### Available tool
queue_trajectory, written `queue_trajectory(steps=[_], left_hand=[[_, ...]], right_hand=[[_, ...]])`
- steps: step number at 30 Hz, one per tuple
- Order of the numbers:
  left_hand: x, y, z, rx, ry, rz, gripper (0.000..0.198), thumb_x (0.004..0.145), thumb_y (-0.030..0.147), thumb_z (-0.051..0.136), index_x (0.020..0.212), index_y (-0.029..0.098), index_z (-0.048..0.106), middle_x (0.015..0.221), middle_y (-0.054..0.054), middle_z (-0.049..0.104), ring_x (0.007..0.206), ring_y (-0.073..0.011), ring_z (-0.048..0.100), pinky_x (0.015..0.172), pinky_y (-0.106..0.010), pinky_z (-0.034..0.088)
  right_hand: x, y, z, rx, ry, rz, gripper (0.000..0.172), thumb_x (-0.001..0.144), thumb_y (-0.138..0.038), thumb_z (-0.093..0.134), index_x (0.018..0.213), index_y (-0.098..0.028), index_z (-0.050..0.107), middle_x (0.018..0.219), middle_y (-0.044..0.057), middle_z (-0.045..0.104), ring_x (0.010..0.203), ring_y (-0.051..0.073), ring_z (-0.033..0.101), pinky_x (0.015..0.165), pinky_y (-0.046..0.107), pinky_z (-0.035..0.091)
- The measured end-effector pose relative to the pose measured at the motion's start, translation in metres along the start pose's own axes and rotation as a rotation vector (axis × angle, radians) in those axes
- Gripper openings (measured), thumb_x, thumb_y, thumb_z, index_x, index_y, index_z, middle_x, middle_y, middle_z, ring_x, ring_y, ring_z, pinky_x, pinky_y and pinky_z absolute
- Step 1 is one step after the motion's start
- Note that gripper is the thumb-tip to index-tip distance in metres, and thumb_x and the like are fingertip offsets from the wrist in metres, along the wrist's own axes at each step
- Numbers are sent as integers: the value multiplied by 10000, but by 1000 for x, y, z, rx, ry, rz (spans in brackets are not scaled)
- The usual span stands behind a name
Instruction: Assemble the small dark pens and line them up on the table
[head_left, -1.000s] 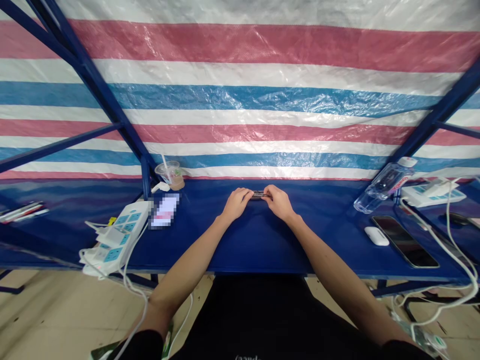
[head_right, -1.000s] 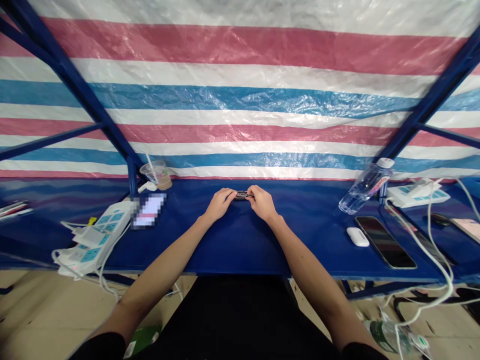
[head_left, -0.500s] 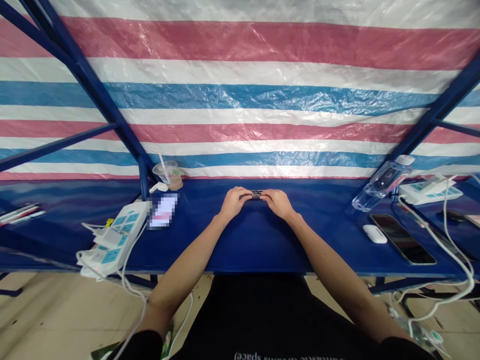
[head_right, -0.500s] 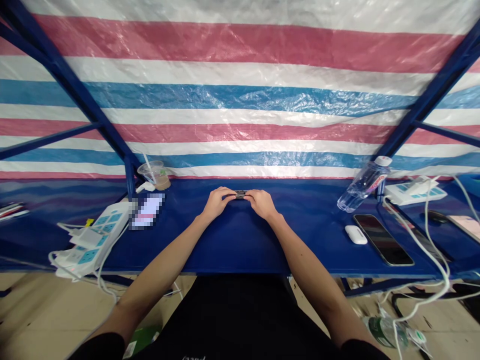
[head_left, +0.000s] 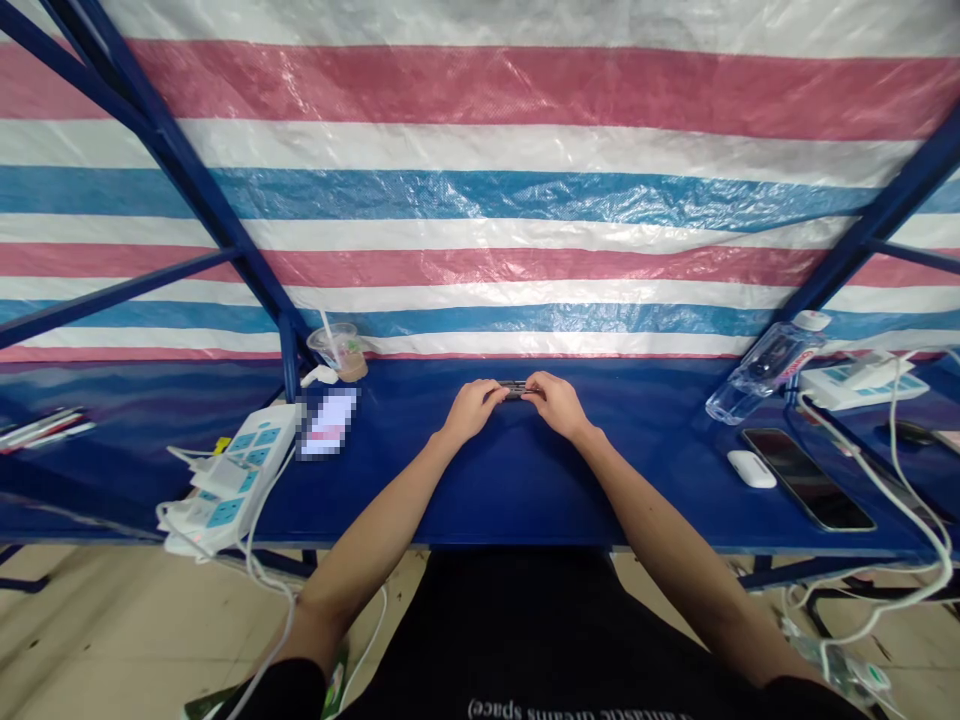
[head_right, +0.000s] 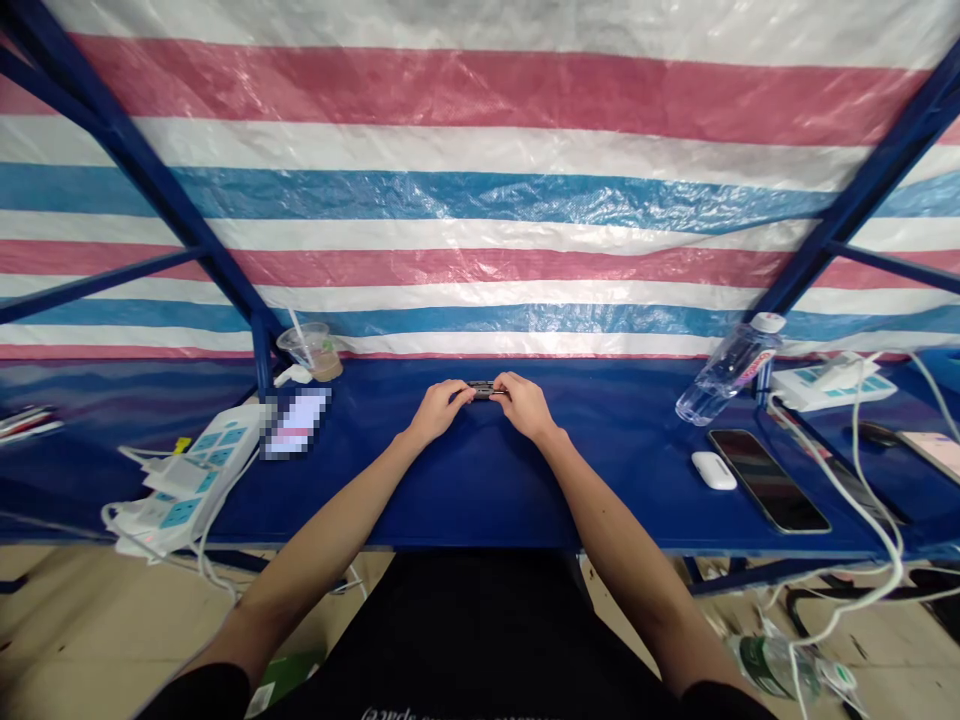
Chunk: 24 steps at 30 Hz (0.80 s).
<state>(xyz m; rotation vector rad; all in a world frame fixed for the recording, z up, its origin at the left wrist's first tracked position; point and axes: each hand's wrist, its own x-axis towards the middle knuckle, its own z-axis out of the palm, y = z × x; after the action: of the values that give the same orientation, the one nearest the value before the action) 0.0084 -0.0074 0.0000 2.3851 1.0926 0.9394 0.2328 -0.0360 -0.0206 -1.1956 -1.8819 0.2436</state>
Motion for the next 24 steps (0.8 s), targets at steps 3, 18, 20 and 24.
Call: queue_trajectory(steps=[3,18,20,24], left_hand=[[0,0,0,3,0,-15,444,1077,439,470,771,215,700,796,-19,728,797,-200,655,822,-322,472],[0,-4,3,-90,3,-47,445,1057,434,472,749,202,694,783,-17,740,762,-187,683,821,-304,499],[0,-4,3,-95,0,-42,446,1056,433,476,740,199,687,775,-15,737,748,-184,680,799,-302,491],[1,-4,2,-79,-5,-27,448,1054,423,471,727,200,681,772,-19,738,745,-186,675,801,-309,487]], right_hand=[[0,0,0,0,-8,-2,10,943,-229,653,940,-238,651,936,28,709,783,203,632,729,298,440],[1,-6,-2,-64,-100,-7,71,976,-232,654,920,-247,695,937,26,755,835,216,677,729,296,432],[0,-6,-3,-87,-115,7,95,987,-237,648,910,-247,702,938,30,764,828,218,679,714,296,422],[0,-7,-3,-132,-136,15,137,1000,-237,630,908,-255,730,940,41,780,835,228,691,720,305,427]])
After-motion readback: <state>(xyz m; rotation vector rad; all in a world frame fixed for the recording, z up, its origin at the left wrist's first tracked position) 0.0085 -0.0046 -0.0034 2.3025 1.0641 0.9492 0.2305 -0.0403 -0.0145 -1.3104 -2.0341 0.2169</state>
